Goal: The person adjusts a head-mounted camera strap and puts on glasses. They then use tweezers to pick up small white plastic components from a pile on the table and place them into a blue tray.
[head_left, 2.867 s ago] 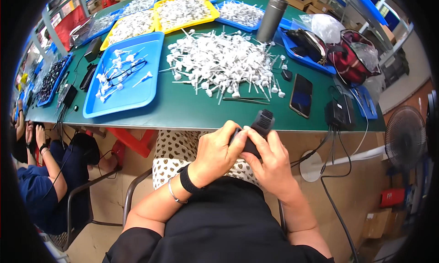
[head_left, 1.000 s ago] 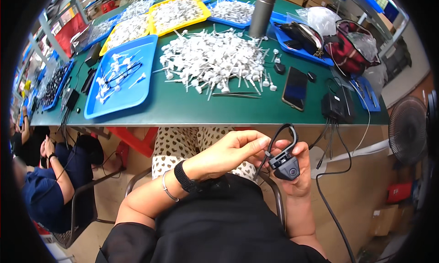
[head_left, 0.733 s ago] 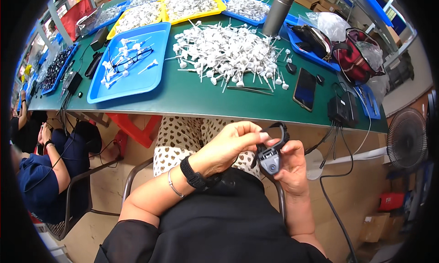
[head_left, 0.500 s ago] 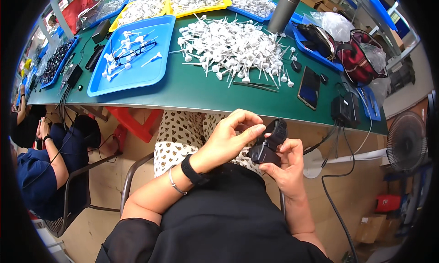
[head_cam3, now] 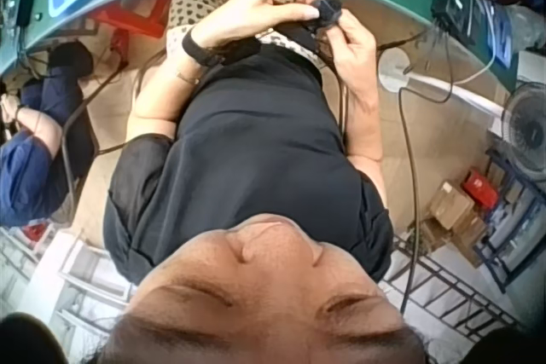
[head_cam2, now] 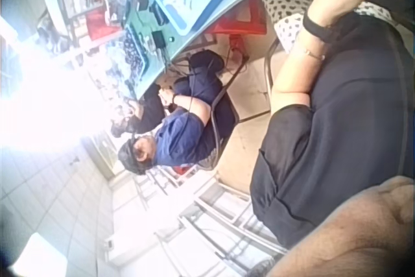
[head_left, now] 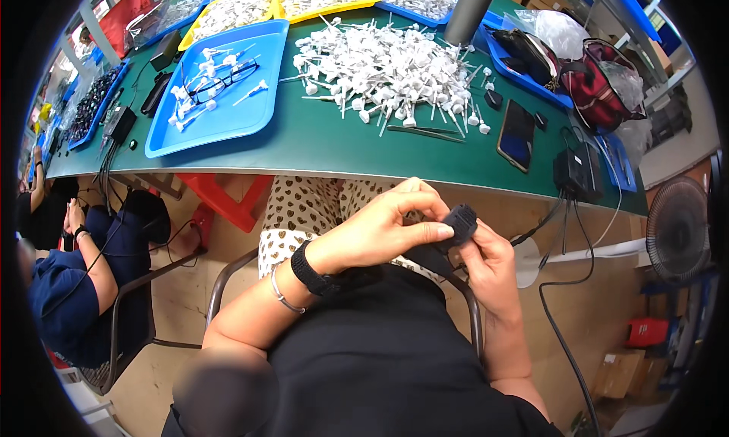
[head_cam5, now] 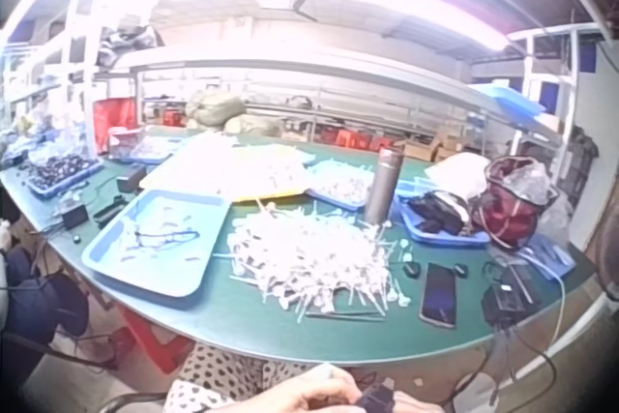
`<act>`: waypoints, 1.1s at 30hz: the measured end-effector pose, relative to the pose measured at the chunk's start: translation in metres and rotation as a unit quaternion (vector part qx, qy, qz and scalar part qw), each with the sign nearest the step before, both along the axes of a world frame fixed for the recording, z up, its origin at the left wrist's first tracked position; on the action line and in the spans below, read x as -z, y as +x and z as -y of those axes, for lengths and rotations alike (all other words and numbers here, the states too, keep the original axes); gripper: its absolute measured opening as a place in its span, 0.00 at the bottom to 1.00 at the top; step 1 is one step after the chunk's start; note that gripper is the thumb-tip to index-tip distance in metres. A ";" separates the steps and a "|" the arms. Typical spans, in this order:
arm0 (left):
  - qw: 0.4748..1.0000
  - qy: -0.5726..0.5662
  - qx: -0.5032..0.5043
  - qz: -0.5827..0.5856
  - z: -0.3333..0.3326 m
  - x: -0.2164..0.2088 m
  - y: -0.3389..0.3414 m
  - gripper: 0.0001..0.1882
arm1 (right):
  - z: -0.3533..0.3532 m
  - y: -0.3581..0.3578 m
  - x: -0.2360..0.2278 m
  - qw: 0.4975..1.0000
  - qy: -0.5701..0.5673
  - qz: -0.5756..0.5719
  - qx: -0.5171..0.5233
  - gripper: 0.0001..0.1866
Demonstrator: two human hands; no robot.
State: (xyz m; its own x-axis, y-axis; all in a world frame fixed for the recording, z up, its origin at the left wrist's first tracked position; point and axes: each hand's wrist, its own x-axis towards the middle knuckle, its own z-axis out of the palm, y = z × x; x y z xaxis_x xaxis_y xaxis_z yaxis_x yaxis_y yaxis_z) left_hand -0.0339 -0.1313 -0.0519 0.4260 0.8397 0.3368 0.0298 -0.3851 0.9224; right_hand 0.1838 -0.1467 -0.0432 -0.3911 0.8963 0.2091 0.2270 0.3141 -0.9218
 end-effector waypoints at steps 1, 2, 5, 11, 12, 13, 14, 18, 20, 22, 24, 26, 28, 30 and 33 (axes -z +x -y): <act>0.997 -0.077 0.022 0.003 0.002 -0.010 0.001 0.10 | -0.006 0.001 0.008 1.000 0.004 -0.018 -0.006 0.10; 0.997 -0.082 0.012 0.009 0.002 -0.014 0.004 0.11 | -0.007 -0.001 0.011 0.994 -0.039 -0.101 0.018 0.11; 0.977 -0.163 0.008 0.138 -0.001 -0.017 0.013 0.18 | -0.010 -0.017 0.019 0.947 -0.085 -0.304 0.061 0.16; 0.916 -0.253 -0.003 0.310 0.009 0.003 0.024 0.50 | -0.021 -0.024 0.022 0.901 -0.098 -0.406 0.117 0.18; 0.907 -0.277 0.010 0.318 0.015 0.002 0.025 0.48 | -0.023 -0.024 0.022 0.899 -0.097 -0.408 0.126 0.17; 0.909 -0.263 0.003 0.323 0.019 0.008 0.030 0.46 | -0.024 -0.025 0.022 0.895 -0.101 -0.413 0.138 0.17; 0.911 -0.249 -0.004 0.328 0.021 0.014 0.036 0.44 | -0.026 -0.025 0.021 0.891 -0.104 -0.417 0.149 0.17; 0.894 -0.284 -0.014 0.346 0.016 0.012 0.044 0.32 | -0.024 -0.030 0.016 0.905 -0.075 -0.391 0.153 0.16; 0.905 -0.276 -0.009 0.323 0.014 0.013 0.042 0.26 | -0.023 -0.030 0.014 0.917 -0.017 -0.368 0.150 0.16; 0.918 -0.280 -0.003 0.281 0.011 0.008 0.037 0.25 | -0.021 -0.029 0.011 0.915 0.002 -0.381 0.134 0.16; 0.920 -0.280 0.008 0.275 0.010 0.008 0.038 0.25 | -0.018 -0.028 0.005 0.897 -0.018 -0.429 0.106 0.17; 0.924 -0.277 0.019 0.262 0.010 0.004 0.038 0.25 | -0.018 -0.026 0.006 0.897 -0.033 -0.429 0.098 0.18; 0.923 -0.276 0.024 0.267 0.012 0.008 0.039 0.25 | -0.026 -0.025 0.015 0.917 -0.013 -0.388 0.089 0.17; 0.916 -0.289 0.025 0.278 0.012 0.009 0.038 0.25 | -0.027 -0.027 0.011 0.965 0.088 -0.227 0.097 0.22; 0.891 -0.318 0.015 0.323 0.010 0.002 0.040 0.26 | -0.030 -0.031 0.008 0.969 0.148 -0.184 0.074 0.26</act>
